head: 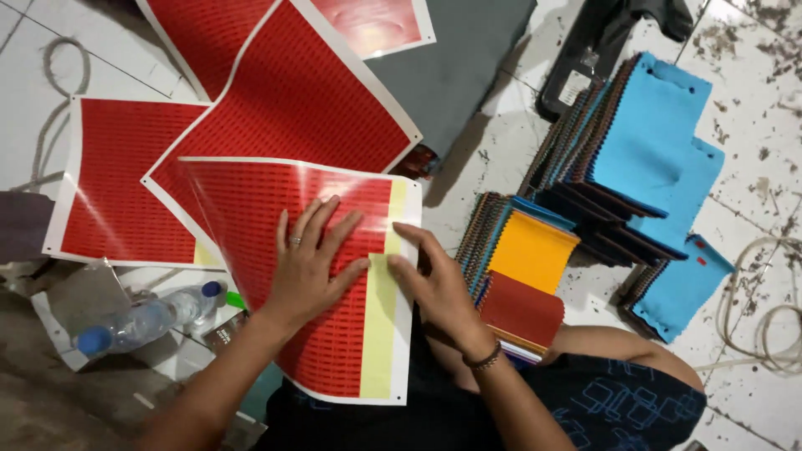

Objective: Organizing color swatches and preparing red sticker sheets on the floor of a workshop.

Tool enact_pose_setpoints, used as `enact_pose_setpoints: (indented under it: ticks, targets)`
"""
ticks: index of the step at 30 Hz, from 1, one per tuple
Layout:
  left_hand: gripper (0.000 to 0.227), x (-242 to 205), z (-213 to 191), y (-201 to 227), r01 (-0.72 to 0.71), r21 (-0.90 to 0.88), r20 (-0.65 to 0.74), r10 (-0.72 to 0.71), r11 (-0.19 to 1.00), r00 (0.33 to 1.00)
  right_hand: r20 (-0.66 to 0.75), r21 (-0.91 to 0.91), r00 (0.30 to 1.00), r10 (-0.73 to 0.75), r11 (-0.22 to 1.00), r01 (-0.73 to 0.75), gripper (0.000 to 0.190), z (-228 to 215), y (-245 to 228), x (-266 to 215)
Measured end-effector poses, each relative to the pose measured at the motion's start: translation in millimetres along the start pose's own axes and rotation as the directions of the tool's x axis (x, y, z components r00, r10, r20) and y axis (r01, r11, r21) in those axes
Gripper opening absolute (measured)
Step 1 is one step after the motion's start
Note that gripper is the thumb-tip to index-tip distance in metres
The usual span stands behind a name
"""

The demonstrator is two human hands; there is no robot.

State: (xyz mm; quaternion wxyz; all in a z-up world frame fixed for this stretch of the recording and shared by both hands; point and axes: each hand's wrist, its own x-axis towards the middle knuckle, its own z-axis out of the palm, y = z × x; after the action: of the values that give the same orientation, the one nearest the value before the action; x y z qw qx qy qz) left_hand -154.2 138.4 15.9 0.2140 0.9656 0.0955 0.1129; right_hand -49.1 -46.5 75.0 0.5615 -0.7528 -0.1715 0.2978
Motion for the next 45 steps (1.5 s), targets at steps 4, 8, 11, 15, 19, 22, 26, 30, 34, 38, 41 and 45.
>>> enact_pose_setpoints:
  ticks: [4, 8, 11, 15, 19, 22, 26, 30, 34, 38, 41, 45]
  targets:
    - [0.062, 11, 1, -15, -0.041, 0.112, 0.023, 0.038, 0.993, 0.999, -0.069, -0.011, 0.994, -0.084, 0.996, 0.084, 0.046, 19, 17, 10]
    - [0.05, 28, -3, -21, -0.118, -0.035, 0.077, 0.121, 0.992, 0.99, -0.144, -0.461, 0.959, -0.246, 0.874, 0.155, 0.035, 19, 39, 9]
    - [0.045, 31, 5, -26, -0.17, -0.097, 0.052, 0.176, 0.981, 0.983, -0.191, -0.597, 0.915, -0.355, 0.782, 0.179, 0.029, 20, 53, 8]
    - [0.043, 30, 6, -22, -0.16, -0.124, -0.01, 0.16, 0.979, 0.987, -0.215, -0.636, 0.854, -0.473, 0.732, 0.245, 0.023, 21, 53, 13]
    - [0.042, 28, 2, -19, -0.161, -0.115, -0.034, 0.158, 0.98, 0.987, -0.215, -0.612, 0.811, -0.544, 0.723, 0.322, 0.016, 22, 53, 18]
    - [0.044, 28, 1, -17, -0.169, -0.105, -0.054, 0.164, 0.98, 0.985, -0.168, -0.656, 0.783, -0.599, 0.661, 0.365, 0.013, 20, 51, 18]
    - [0.045, 29, 3, -15, -0.157, -0.091, -0.054, 0.153, 0.983, 0.987, -0.139, -0.663, 0.744, -0.654, 0.619, 0.421, 0.011, 19, 52, 18]
    - [0.055, 21, 2, -15, -0.142, -0.082, -0.043, 0.139, 0.986, 0.989, -0.247, -0.512, 0.785, -0.568, 0.764, 0.392, 0.009, 16, 56, 11]
    - [0.051, 10, -3, -10, -0.127, -0.052, -0.048, 0.125, 0.991, 0.991, -0.277, -0.426, 0.898, -0.342, 0.881, 0.204, 0.027, 4, 23, 6]
    - [0.045, 13, -4, -14, -0.105, -0.009, -0.028, 0.105, 0.994, 0.994, -0.177, 0.068, 0.984, 0.021, 0.998, -0.009, 0.068, 14, -10, 2]
    - [0.051, 19, -6, -14, -0.129, -0.006, 0.018, 0.129, 0.992, 0.991, -0.116, 0.288, 0.991, 0.073, 0.957, -0.037, 0.088, 20, -17, 3]
    - [0.048, 26, -8, -15, -0.152, -0.083, 0.053, 0.156, 0.985, 0.986, -0.151, 0.256, 0.988, -0.01, 0.965, 0.049, 0.093, 19, -8, 6]
